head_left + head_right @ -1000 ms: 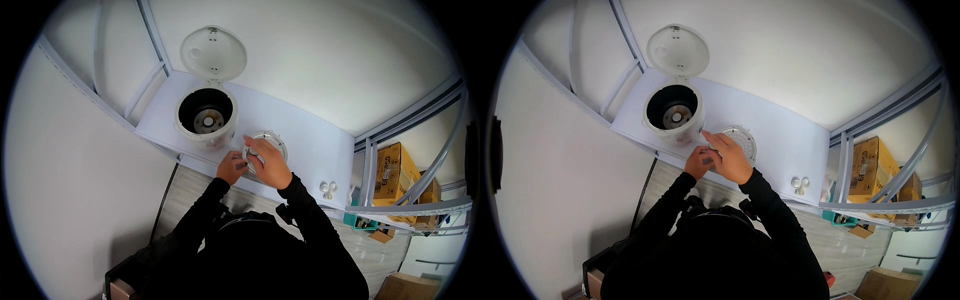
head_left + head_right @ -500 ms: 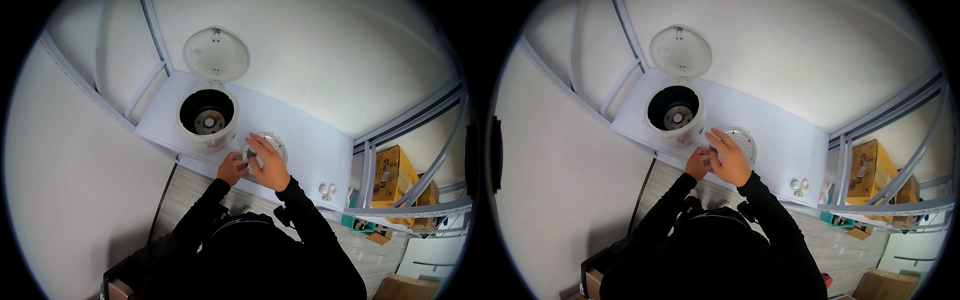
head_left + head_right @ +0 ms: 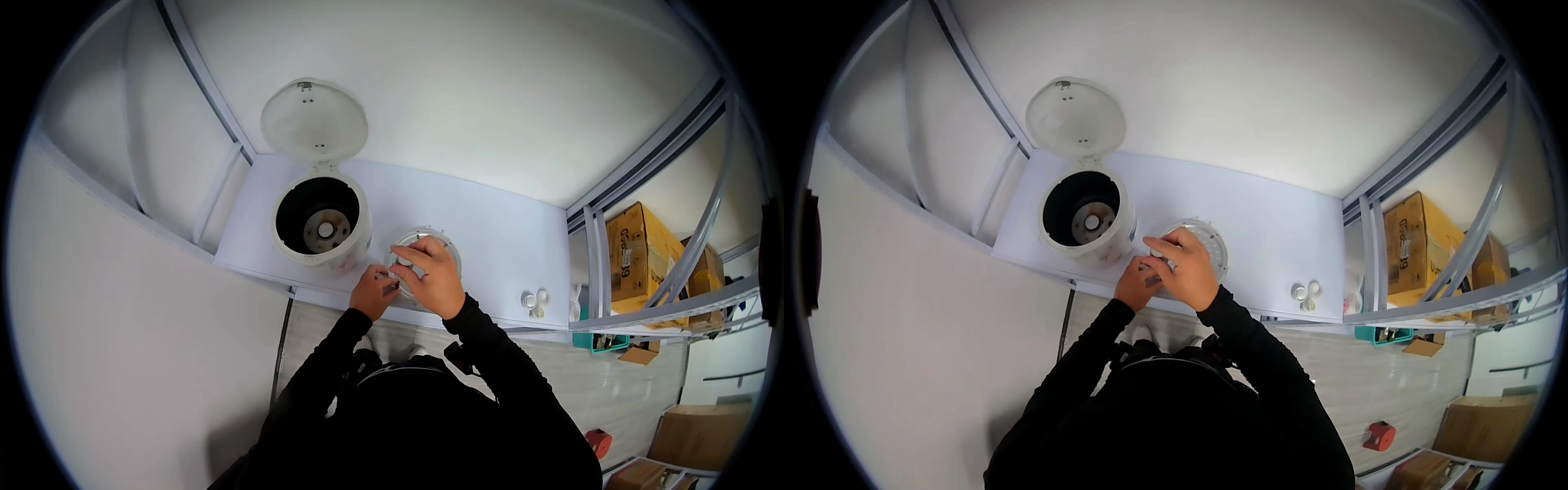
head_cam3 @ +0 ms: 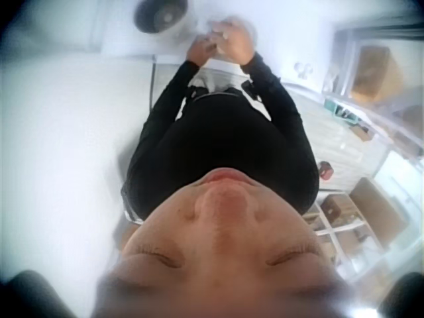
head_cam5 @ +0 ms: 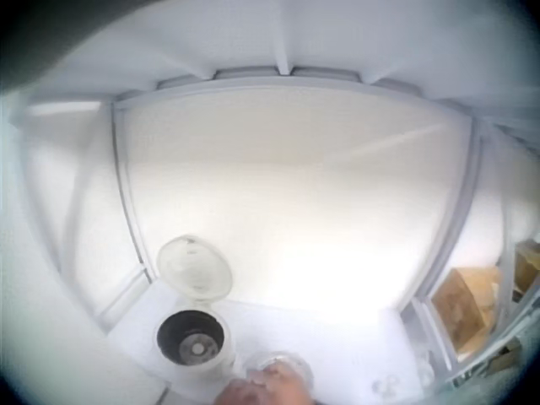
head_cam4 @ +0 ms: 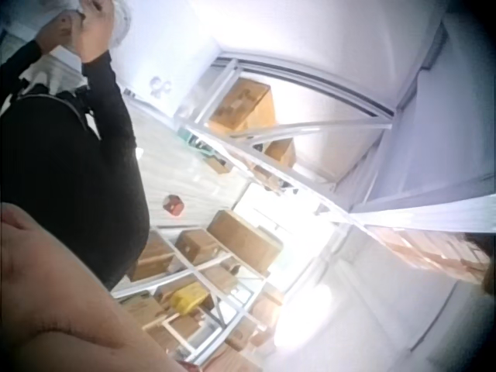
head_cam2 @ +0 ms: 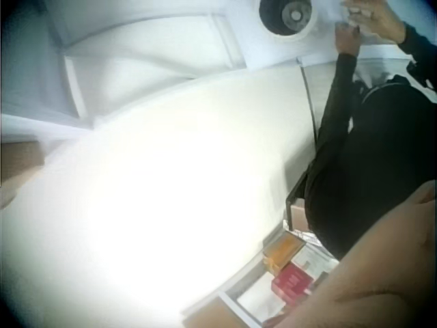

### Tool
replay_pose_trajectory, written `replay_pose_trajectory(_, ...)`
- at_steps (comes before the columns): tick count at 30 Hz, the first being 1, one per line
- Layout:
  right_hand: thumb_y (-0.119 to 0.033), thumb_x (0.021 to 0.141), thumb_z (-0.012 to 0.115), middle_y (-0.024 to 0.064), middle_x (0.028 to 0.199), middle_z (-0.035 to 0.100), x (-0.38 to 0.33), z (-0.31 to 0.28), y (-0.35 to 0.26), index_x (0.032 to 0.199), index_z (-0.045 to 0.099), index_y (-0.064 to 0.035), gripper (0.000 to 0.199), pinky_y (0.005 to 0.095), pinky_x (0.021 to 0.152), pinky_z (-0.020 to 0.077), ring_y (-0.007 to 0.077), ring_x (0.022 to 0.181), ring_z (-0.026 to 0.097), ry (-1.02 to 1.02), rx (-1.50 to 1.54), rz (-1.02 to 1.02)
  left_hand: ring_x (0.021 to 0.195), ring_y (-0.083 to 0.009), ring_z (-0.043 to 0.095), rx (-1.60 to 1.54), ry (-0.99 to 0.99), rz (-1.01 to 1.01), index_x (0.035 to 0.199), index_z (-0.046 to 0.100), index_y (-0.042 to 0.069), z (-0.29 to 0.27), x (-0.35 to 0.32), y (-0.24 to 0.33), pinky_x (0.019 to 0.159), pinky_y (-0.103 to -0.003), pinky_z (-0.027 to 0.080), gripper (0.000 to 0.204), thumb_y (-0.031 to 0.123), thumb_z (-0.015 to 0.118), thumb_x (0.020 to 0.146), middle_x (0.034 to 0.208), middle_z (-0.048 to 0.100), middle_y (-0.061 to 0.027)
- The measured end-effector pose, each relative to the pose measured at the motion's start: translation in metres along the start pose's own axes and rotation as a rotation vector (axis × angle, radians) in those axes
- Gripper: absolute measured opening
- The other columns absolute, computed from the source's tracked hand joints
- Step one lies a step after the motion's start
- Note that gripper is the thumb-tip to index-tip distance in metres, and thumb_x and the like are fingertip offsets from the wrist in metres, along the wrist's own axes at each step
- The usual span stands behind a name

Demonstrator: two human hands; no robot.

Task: The person assembles a white cylindrical appliance on a white workbench. They use a screwdriver to tighten screws on a perforated metal plate and the appliance lid, then place the lid on the appliance and continue securing it.

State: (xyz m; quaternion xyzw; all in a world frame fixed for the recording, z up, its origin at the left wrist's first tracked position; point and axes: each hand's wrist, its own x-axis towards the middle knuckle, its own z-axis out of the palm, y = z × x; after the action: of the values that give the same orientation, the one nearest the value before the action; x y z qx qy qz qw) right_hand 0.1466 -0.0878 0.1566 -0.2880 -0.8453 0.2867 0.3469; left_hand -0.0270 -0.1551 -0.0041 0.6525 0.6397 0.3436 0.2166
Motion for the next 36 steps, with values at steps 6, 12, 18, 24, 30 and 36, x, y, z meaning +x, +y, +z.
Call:
replay_pose_trajectory(6, -0.005, 0.084, 0.075, 0.0184, 0.117, 0.065, 0.004, 0.001, -0.015, 0.125, 0.07, -0.0065, 0.041, 0.0412, 0.084, 0.0555, 0.0359, 0.099, 0.066, 0.059, 0.109, -0.099, 0.098, -0.0267, 0.064, 0.079, -0.049, 0.017, 0.101, 0.076, 0.013, -0.004, 0.008, -0.002, 0.08, -0.04, 0.054, 0.023, 0.027, 0.079, 0.084, 0.109, 0.059, -0.006)
replay_pose_trajectory(12, -0.007, 0.089, 0.073, 0.0167, 0.127, 0.064, 0.006, 0.001, -0.01, 0.128, 0.069, -0.0074, 0.04, 0.039, 0.091, 0.0545, 0.0324, 0.107, 0.066, 0.029, 0.132, 0.041, 0.094, -0.025, 0.065, 0.056, -0.088, 0.084, 0.098, 0.076, 0.014, -0.008, 0.009, -0.01, 0.078, -0.041, 0.054, 0.019, 0.027, 0.079, 0.084, 0.104, 0.06, -0.0031)
replay_pose_trajectory(18, -0.007, 0.088, 0.074, 0.0172, 0.119, 0.066, 0.007, 0.001, -0.011, 0.132, 0.066, -0.008, 0.045, 0.0393, 0.096, 0.0529, 0.0348, 0.109, 0.065, 0.1, -0.137, -0.109, 0.092, -0.0258, 0.066, 0.091, -0.146, 0.075, 0.095, 0.076, 0.014, -0.022, 0.02, 0.006, 0.077, -0.041, 0.054, 0.016, 0.025, 0.079, 0.084, 0.099, 0.062, -0.0039)
replay_pose_trajectory(24, -0.005, 0.088, 0.074, 0.0163, 0.12, 0.063, 0.01, 0.005, -0.006, 0.132, 0.067, -0.0108, 0.045, 0.0395, 0.095, 0.0534, 0.0352, 0.109, 0.064, 0.072, 0.134, -0.021, 0.09, -0.0287, 0.066, 0.046, -0.221, 0.157, 0.093, 0.074, 0.012, -0.018, 0.025, -0.01, 0.076, -0.041, 0.054, 0.015, 0.024, 0.078, 0.084, 0.098, 0.064, -0.0038)
replay_pose_trajectory(30, 0.0, 0.088, 0.07, 0.0178, 0.136, 0.061, 0.008, -0.001, 0.003, 0.14, 0.06, -0.0099, 0.054, 0.04, 0.1, 0.0519, 0.0374, 0.122, 0.061, -0.137, -0.028, 0.136, 0.092, -0.0296, 0.066, 0.064, -0.266, 0.19, 0.091, 0.073, 0.011, -0.017, 0.031, -0.013, 0.077, -0.042, 0.054, 0.016, 0.024, 0.078, 0.084, 0.102, 0.065, -0.0047)
replay_pose_trajectory(36, 0.003, 0.088, 0.069, 0.0165, 0.132, 0.061, 0.012, 0.002, -0.011, 0.14, 0.061, -0.0118, 0.055, 0.0406, 0.094, 0.0527, 0.036, 0.118, 0.061, 0.05, -0.007, -0.044, 0.092, -0.0306, 0.067, 0.057, -0.318, 0.154, 0.091, 0.071, 0.01, -0.019, 0.037, -0.013, 0.078, -0.044, 0.054, 0.017, 0.025, 0.078, 0.085, 0.101, 0.065, -0.0058)
